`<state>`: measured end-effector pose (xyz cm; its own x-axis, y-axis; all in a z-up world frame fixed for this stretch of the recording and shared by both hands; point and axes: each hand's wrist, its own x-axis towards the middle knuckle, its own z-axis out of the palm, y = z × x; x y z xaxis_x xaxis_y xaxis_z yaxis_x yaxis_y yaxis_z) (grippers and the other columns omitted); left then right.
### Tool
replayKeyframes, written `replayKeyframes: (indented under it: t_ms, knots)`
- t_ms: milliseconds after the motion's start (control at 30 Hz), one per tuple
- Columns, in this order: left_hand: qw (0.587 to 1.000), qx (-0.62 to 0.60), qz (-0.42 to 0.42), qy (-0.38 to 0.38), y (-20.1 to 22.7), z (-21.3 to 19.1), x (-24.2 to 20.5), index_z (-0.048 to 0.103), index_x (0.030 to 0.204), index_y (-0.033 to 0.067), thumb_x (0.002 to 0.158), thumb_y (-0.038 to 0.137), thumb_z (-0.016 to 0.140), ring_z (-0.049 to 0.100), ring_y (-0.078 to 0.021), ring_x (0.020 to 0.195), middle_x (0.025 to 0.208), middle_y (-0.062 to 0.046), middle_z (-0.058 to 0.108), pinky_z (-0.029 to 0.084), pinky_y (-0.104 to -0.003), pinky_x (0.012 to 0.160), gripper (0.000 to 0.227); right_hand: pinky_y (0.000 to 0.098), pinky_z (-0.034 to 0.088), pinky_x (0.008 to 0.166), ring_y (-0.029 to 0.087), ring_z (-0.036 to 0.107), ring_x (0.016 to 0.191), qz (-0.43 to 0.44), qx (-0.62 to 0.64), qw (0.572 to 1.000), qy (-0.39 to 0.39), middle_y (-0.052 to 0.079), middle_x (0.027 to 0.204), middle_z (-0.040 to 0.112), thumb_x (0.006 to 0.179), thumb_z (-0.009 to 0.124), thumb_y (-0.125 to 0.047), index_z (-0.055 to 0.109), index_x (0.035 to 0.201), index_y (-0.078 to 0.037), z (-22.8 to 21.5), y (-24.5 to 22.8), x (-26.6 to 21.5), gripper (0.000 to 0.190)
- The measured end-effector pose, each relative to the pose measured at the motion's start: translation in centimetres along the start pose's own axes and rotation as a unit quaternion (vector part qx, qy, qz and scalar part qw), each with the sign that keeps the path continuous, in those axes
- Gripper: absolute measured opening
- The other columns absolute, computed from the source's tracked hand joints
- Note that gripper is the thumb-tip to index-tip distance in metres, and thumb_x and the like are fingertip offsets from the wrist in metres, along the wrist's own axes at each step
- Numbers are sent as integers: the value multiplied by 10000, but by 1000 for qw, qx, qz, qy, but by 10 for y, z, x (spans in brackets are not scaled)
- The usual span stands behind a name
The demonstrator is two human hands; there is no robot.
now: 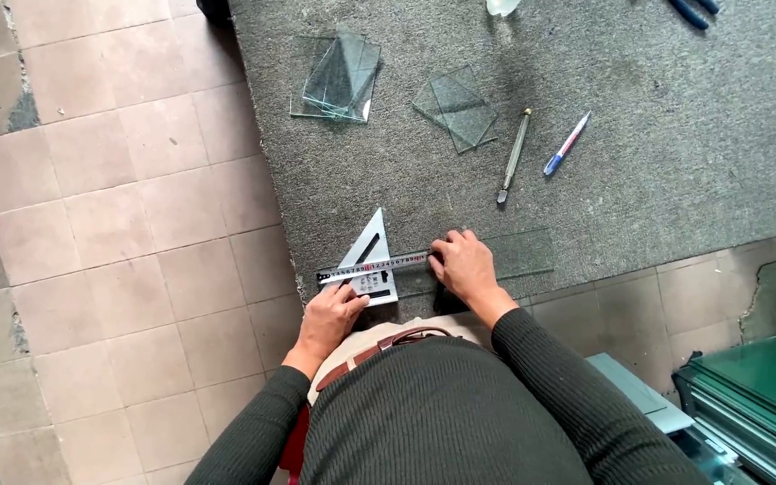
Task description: Measuring, marking, and cutting small glass panels on a workshop table using a tape measure, square, and glass cutter.
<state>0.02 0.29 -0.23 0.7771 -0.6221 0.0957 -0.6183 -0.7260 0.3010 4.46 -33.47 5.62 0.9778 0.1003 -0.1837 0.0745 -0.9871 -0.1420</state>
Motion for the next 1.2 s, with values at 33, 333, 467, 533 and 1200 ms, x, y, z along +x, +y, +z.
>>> replayKeyframes:
  t_ms: [33,333,467,533,1200]
  knots:
    - [1000,0,1,0,0,0,0,732,1027,391,958,314,760,665,-181,825,910,65,610,561,-317,720,107,351,639,802,255,730,957,1,0,1000,0,16,941,697,923,766,-483,803,945,-322,2,1,-1,166]
    - [1000,17,9,12,3,-12,4,694,1043,352,912,346,788,649,-179,796,896,67,576,555,-319,693,161,419,642,856,318,760,956,21,105,993,-51,75,916,731,942,746,-446,792,1048,-251,-49,-5,-1,227]
    - [999,12,26,17,7,-35,17,676,1253,344,757,506,898,613,-202,993,1073,51,584,522,-345,814,568,574,606,944,456,770,1044,123,229,964,-61,194,1025,807,960,756,-468,617,1340,-248,-69,12,-4,460]
    - [999,16,22,22,9,-41,20,670,1297,338,747,528,900,603,-209,1075,1141,48,581,506,-353,860,626,609,598,935,485,784,1042,153,230,960,-45,211,1040,836,963,757,-513,583,1365,-249,-70,30,-5,511]
    - [977,103,26,-186,18,-67,43,412,1686,307,958,415,677,190,-512,1658,1723,-39,441,184,-693,1309,782,571,597,751,456,798,952,260,-40,961,-79,195,1054,813,1035,586,-789,657,1203,-75,-44,147,124,736]
